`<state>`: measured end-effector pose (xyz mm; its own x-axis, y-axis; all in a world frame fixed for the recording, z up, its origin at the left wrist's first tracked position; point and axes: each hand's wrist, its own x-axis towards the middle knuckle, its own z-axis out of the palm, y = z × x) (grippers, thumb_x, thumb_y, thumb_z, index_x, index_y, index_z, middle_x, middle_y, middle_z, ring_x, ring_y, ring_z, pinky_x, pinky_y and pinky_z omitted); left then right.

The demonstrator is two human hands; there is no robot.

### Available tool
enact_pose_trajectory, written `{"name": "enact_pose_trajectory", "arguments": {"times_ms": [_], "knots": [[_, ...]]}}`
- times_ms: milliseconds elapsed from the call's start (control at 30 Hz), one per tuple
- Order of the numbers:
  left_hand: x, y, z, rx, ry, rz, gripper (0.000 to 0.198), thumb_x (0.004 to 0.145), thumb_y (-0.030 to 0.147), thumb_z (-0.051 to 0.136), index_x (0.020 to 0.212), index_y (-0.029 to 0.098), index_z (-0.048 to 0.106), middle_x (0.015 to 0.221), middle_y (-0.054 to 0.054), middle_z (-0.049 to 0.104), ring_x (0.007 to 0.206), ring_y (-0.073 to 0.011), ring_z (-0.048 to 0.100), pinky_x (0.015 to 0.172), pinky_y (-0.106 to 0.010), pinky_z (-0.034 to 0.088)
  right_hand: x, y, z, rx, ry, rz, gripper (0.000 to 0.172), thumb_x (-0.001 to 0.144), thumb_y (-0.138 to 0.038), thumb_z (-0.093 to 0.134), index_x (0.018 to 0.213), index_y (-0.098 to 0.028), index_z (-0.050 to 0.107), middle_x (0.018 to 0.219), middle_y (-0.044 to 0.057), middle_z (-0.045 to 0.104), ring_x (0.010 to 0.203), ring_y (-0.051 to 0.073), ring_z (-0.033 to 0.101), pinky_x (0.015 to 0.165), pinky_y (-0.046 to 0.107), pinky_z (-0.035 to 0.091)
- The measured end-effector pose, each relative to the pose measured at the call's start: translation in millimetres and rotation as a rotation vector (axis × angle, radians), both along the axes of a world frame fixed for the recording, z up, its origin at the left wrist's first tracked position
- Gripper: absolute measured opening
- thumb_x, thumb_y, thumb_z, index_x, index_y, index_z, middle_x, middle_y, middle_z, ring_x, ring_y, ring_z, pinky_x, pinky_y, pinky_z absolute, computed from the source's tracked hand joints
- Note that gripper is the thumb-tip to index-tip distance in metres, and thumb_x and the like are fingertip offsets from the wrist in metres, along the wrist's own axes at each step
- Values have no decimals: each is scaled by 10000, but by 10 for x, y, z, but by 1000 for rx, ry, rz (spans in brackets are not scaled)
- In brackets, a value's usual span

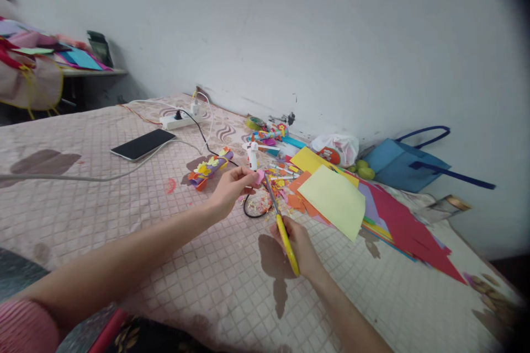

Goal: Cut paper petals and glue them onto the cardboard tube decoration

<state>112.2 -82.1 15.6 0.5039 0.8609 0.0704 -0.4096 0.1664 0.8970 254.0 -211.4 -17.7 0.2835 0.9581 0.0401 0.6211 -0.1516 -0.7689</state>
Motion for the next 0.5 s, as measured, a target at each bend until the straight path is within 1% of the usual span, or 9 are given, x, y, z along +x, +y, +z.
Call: {"name": "enact_pose_trajectory", "arguments": {"times_ms": [100,267,367,500], "knots": [[3,5,-3,-11,-26,-12,195,684,280,681,695,126,561,682,-9,605,627,-79,573,596,-193,465,-12,-4,26,-10,18,14,313,762,-485,511,675,-185,496,535,-43,457,432,92,393,420,206,291],[4,7,3,-55,-50,-30,200,667,259,694,704,122,553,724,-38,640,700,-121,628,672,-228,494,-38,-3,64,-31,24,18,305,779,-458,467,632,-191,453,460,-62,387,384,81,354,396,204,278],[4,9,6,-55,-63,-38,193,669,248,693,698,121,550,723,-38,645,694,-117,631,684,-228,498,-49,-9,106,-28,18,53,337,790,-469,432,590,-198,413,423,-61,376,373,80,347,385,203,269],[4,17,5,-42,-72,-56,191,670,242,694,688,121,548,710,-30,640,677,-108,625,669,-220,498,-48,-19,160,-37,36,92,391,789,-524,406,571,-199,420,404,-50,390,373,86,356,373,204,262]]}}
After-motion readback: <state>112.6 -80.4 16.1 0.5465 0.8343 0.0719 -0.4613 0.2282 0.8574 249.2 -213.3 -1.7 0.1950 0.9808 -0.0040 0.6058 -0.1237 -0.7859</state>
